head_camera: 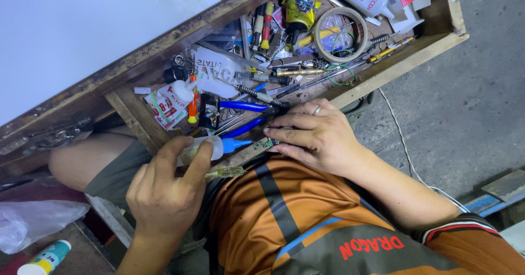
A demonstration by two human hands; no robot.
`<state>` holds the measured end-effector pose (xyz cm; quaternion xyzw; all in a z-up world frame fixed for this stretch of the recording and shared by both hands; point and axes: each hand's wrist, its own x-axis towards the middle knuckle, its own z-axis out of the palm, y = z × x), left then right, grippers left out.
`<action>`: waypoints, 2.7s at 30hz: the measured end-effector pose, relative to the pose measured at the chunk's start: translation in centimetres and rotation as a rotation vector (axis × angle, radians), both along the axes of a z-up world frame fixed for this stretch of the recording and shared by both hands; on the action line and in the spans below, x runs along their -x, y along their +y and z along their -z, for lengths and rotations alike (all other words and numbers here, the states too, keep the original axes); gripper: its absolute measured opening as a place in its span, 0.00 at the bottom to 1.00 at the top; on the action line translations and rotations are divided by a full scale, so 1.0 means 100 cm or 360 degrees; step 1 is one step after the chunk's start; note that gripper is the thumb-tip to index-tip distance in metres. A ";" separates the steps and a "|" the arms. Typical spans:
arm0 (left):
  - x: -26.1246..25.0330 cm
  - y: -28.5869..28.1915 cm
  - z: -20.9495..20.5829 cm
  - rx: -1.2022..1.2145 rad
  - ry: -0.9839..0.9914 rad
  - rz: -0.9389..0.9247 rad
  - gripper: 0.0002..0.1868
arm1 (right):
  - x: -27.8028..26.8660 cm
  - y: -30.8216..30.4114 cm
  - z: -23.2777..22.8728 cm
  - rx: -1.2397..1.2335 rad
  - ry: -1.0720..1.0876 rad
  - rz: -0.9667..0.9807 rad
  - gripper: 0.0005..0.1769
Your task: The person uses a soldering iron to work on a small electronic component, likely a charging port, held by tweezers. They then apply a liquid from a bottle and scrub the component with a brush. The person repeats the scrubbing and liquid application process multiple times on the small component.
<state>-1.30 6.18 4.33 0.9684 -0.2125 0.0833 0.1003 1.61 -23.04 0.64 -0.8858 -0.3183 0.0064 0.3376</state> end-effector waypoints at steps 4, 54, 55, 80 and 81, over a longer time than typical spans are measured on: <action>-0.004 -0.003 -0.003 0.0018 0.0032 0.0024 0.19 | 0.000 0.000 0.001 -0.0002 -0.0033 0.0006 0.18; 0.001 0.010 -0.005 0.0384 0.0320 -0.0222 0.25 | 0.003 0.000 0.007 0.0004 -0.0050 0.0041 0.16; -0.005 0.011 -0.007 0.0506 0.0328 -0.0264 0.26 | 0.002 0.000 0.008 -0.0010 -0.0056 0.0037 0.16; -0.075 0.033 -0.033 0.0594 -0.0592 -0.0604 0.31 | 0.003 0.002 0.014 -0.0063 -0.0100 0.0046 0.15; -0.062 0.028 -0.033 0.0658 -0.0476 -0.0747 0.26 | 0.003 0.001 0.014 -0.0050 -0.0098 0.0050 0.15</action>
